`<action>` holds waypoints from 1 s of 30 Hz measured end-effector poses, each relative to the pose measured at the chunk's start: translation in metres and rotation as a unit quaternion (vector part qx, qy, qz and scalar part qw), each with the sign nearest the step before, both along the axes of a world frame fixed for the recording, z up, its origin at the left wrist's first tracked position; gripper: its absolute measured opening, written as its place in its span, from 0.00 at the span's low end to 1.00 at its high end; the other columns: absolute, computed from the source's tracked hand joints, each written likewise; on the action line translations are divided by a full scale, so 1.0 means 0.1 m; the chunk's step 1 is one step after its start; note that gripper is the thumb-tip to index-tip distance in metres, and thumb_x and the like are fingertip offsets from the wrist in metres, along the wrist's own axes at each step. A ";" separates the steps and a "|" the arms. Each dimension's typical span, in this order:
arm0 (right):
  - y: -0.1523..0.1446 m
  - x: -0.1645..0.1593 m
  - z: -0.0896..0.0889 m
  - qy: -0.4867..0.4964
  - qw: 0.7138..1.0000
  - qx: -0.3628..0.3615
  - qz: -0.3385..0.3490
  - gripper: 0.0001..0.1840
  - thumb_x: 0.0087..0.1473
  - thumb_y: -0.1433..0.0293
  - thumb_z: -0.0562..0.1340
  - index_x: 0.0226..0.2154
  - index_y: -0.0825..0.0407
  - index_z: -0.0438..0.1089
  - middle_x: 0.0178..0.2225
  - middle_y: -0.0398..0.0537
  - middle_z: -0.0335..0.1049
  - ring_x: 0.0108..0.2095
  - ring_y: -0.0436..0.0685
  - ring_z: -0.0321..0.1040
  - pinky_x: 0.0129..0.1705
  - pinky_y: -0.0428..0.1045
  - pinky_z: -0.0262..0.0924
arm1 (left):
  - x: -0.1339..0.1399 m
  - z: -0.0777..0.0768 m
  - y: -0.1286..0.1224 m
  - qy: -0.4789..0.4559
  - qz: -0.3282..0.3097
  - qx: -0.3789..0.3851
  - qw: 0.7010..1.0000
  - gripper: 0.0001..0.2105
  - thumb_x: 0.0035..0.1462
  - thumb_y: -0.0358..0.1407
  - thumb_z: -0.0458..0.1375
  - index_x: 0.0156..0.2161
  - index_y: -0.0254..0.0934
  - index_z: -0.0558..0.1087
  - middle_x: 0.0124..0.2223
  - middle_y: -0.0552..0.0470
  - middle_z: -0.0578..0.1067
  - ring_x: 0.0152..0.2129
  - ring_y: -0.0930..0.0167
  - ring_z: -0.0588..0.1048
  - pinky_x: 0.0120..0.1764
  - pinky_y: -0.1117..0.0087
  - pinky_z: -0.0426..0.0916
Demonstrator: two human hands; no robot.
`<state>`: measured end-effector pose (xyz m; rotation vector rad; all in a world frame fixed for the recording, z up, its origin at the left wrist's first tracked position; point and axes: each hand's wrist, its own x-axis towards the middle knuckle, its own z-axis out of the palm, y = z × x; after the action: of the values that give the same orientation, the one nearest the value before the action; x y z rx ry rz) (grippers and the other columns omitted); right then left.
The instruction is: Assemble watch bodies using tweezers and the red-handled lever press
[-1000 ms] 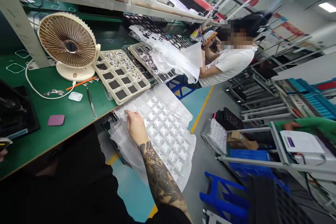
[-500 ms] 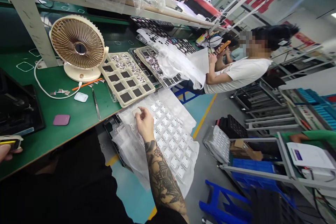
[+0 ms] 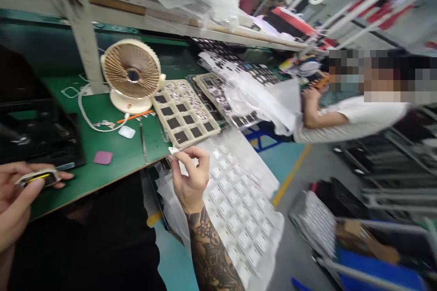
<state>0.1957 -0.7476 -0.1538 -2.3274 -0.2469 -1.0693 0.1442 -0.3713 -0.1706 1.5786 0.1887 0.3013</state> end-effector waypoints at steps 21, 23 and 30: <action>1.97 0.33 -0.06 0.190 0.846 0.258 0.426 0.15 0.67 0.68 0.73 0.55 0.45 0.79 0.43 0.48 0.74 0.43 0.57 0.76 0.45 0.54 0.77 | 0.16 0.28 -0.14 0.038 -0.105 0.045 0.993 0.19 0.80 0.44 0.56 0.36 0.37 0.72 0.33 0.55 0.71 0.30 0.72 0.67 0.35 0.69 0.62; 1.95 0.31 -0.05 0.219 0.836 0.261 0.430 0.10 0.68 0.70 0.72 0.51 0.45 0.82 0.41 0.47 0.75 0.41 0.56 0.76 0.44 0.53 0.76 | 0.16 0.29 -0.16 0.015 -0.104 0.077 0.991 0.20 0.80 0.44 0.56 0.34 0.38 0.70 0.33 0.55 0.71 0.31 0.71 0.67 0.36 0.68 0.61; 1.58 0.91 0.31 0.179 0.895 0.236 0.334 0.04 0.70 0.68 0.70 0.39 0.47 0.81 0.36 0.44 0.77 0.36 0.54 0.74 0.40 0.50 0.69 | 0.02 0.15 -0.14 0.036 -0.106 0.022 0.993 0.23 0.82 0.49 0.54 0.35 0.38 0.73 0.35 0.52 0.74 0.30 0.72 0.71 0.34 0.69 0.64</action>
<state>0.2864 -0.5896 -0.1229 -1.7367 -0.5280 -0.3003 0.1463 -0.3855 -0.1556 1.6387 0.0705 0.0834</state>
